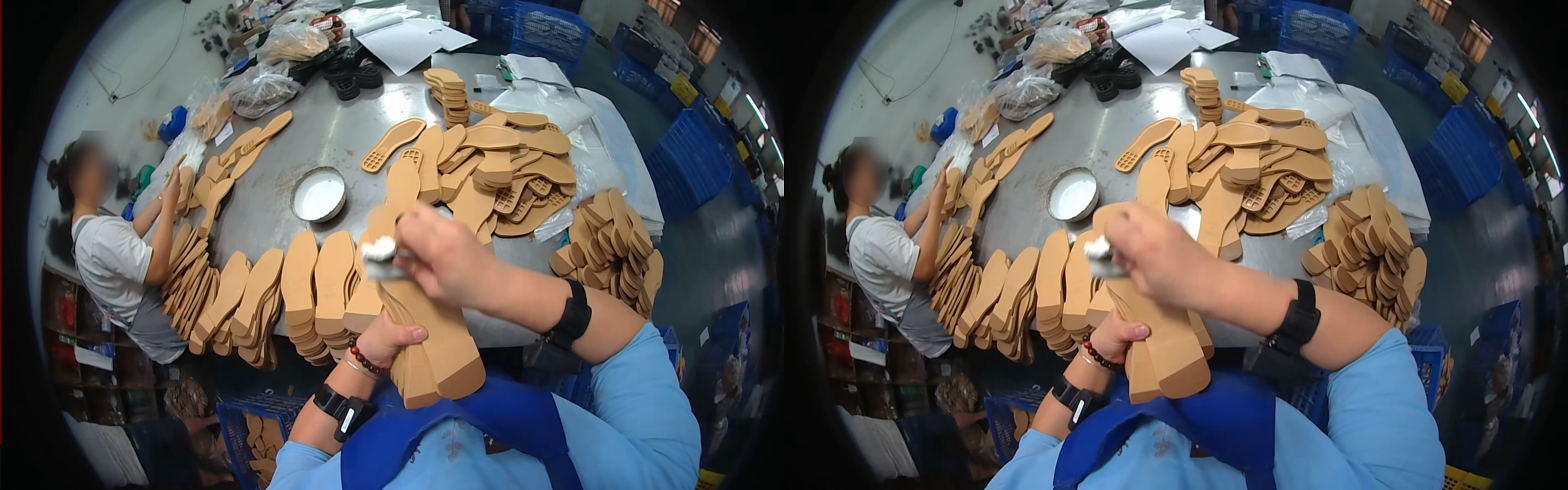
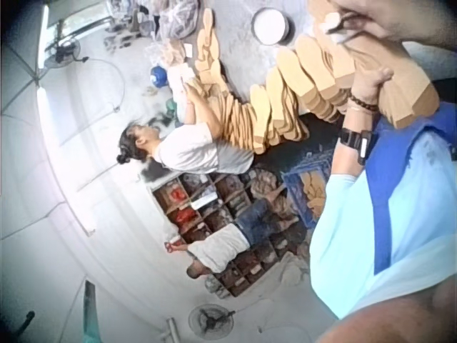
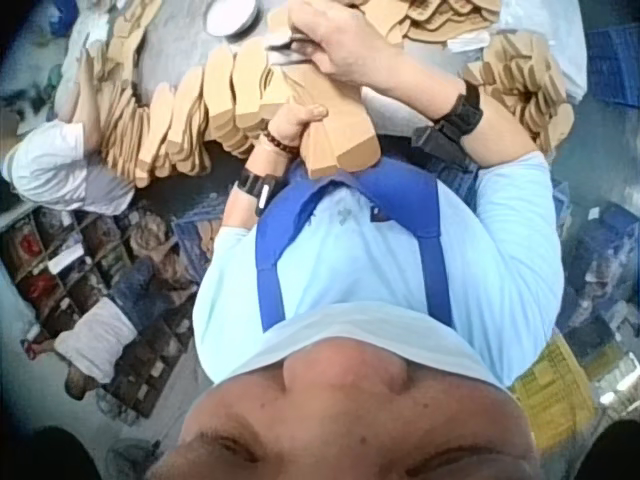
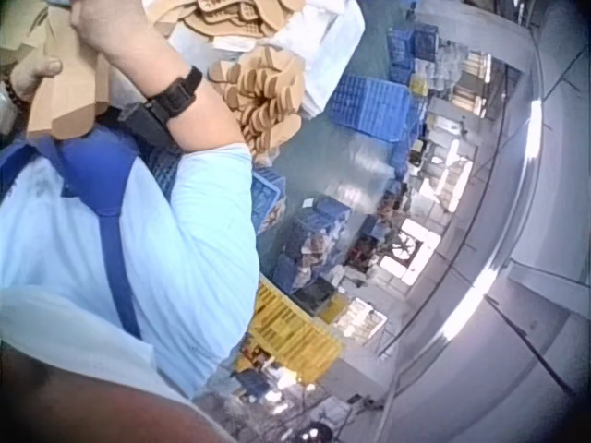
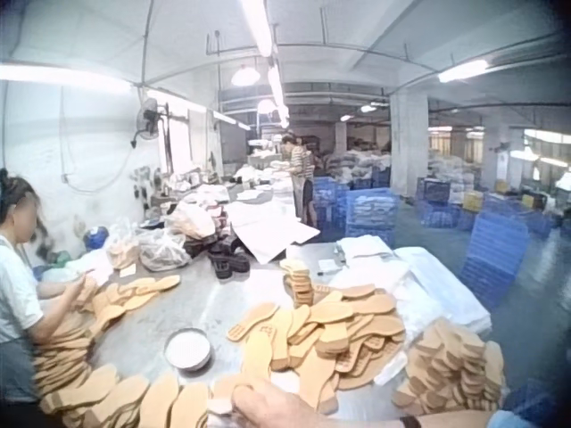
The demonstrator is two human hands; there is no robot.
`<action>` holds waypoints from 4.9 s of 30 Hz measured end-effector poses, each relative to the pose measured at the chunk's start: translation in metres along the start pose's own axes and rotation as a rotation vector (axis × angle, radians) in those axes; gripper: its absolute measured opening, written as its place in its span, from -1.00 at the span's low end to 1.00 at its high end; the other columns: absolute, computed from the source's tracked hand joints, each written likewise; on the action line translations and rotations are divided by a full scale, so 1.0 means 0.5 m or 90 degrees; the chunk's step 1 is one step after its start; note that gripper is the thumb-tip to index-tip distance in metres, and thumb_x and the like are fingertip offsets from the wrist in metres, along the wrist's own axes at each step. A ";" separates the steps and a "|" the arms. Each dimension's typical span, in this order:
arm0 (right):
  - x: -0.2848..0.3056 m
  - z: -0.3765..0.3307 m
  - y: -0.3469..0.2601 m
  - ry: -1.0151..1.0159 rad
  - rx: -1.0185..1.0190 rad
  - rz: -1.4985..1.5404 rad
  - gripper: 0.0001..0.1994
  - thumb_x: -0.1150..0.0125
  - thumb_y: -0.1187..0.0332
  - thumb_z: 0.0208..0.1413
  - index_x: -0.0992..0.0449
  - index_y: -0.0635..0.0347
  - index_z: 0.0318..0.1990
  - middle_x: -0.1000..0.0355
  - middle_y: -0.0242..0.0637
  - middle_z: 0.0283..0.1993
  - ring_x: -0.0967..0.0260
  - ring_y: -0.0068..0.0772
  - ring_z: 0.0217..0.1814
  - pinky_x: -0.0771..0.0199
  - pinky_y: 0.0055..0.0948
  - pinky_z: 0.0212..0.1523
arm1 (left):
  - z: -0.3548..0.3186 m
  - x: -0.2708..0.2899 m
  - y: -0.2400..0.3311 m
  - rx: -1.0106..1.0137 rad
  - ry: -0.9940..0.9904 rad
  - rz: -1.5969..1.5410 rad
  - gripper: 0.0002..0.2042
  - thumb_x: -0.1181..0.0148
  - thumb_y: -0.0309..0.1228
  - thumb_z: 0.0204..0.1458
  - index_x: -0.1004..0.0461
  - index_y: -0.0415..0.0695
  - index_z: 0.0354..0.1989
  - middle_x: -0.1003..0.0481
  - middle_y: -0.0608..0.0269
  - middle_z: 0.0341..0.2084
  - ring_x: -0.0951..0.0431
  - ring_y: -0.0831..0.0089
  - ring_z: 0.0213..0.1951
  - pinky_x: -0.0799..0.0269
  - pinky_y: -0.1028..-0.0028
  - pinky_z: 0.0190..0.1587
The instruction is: Applying adhesive with a brush to shoe sole components and packing finished pieces into plastic bags.
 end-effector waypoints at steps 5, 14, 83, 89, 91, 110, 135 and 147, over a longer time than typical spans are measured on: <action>0.033 0.007 0.042 0.081 -0.086 -0.064 -0.80 -0.21 0.59 -0.05 -0.27 0.26 -0.35 -0.26 -0.08 -0.34 -0.28 0.02 -0.31 -0.32 -0.23 -0.31 | -0.001 -0.008 -0.032 0.075 0.031 -0.042 -0.24 -0.43 -0.42 -0.22 -0.21 -0.17 0.24 -0.44 0.14 0.06 -0.50 0.23 0.06 -0.46 0.23 0.10; 0.056 -0.058 0.021 0.099 -0.105 -0.166 -0.74 -0.29 0.56 -0.09 -0.26 0.24 -0.38 -0.28 -0.12 -0.34 -0.31 -0.04 -0.28 -0.33 -0.26 -0.29 | 0.018 -0.009 -0.039 0.137 -0.071 -0.010 -0.31 -0.41 -0.39 -0.13 -0.24 -0.14 0.23 -0.45 0.21 0.04 -0.48 0.31 0.06 -0.44 0.27 0.12; 0.191 -0.088 0.565 -0.026 -0.450 -0.484 -0.35 -0.36 0.03 -0.08 -0.41 0.16 0.15 -0.26 0.01 0.25 -0.12 0.23 0.26 -0.11 -0.08 0.30 | -0.007 0.150 0.122 -0.268 0.048 -0.204 -0.04 -0.34 0.21 -0.19 -0.12 -0.21 0.28 -0.37 0.00 0.04 -0.46 0.13 -0.01 -0.53 0.21 0.01; 0.278 -0.044 0.388 0.143 -0.404 -0.238 -0.52 -0.27 0.08 -0.01 -0.54 0.26 -0.04 -0.43 -0.05 0.03 -0.29 0.02 0.04 -0.29 -0.24 0.12 | 0.017 0.168 0.108 -0.201 0.089 -0.206 -0.12 -0.27 0.17 -0.08 -0.13 -0.17 0.30 -0.33 -0.01 0.15 -0.40 0.11 0.14 -0.38 0.10 0.17; 0.231 -0.019 0.213 0.119 -0.251 -0.155 -0.49 -0.30 0.11 -0.03 -0.51 0.29 0.02 -0.40 -0.06 0.06 -0.28 -0.02 0.08 -0.28 -0.24 0.13 | 0.039 0.170 0.088 -0.158 0.138 -0.204 -0.16 -0.27 0.10 -0.03 -0.11 -0.10 0.35 -0.27 -0.03 0.24 -0.36 0.06 0.19 -0.27 0.02 0.26; 0.073 -0.581 0.418 0.044 -0.619 -0.284 -0.60 -0.49 0.38 -0.26 -0.42 0.22 -0.25 -0.33 -0.17 -0.21 -0.24 -0.05 -0.07 -0.31 -0.20 -0.12 | 0.059 0.077 0.078 -0.089 -0.153 -0.341 -0.13 -0.52 -0.11 -0.23 -0.20 -0.18 0.26 -0.38 -0.06 0.09 -0.44 0.08 0.11 -0.43 0.13 0.16; -0.060 0.008 -0.046 -0.118 0.016 -0.027 -0.79 -0.29 0.57 -0.12 -0.34 0.22 -0.39 -0.29 -0.17 -0.28 -0.37 -0.10 -0.36 -0.39 -0.30 -0.39 | -0.019 0.051 0.010 -0.025 -0.123 -0.323 -0.26 -0.39 -0.12 -0.09 -0.23 -0.13 0.25 -0.41 0.06 0.11 -0.46 0.17 0.12 -0.37 0.11 0.20; -0.113 0.128 -0.127 -0.154 0.151 -0.031 -0.80 -0.16 0.56 -0.11 -0.33 0.20 -0.29 -0.29 -0.07 -0.33 -0.36 0.02 -0.24 -0.40 -0.15 -0.24 | -0.045 0.064 0.043 -0.092 0.043 -0.222 -0.27 -0.39 -0.31 -0.07 -0.16 -0.13 0.28 -0.40 0.11 0.10 -0.47 0.18 0.11 -0.45 0.14 0.13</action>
Point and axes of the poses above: each hand's wrist, its own z-axis towards the middle knuckle, its own x-axis out of the back of the hand, y = z × x, the point moved 9 cm from there along z, towards the middle knuckle
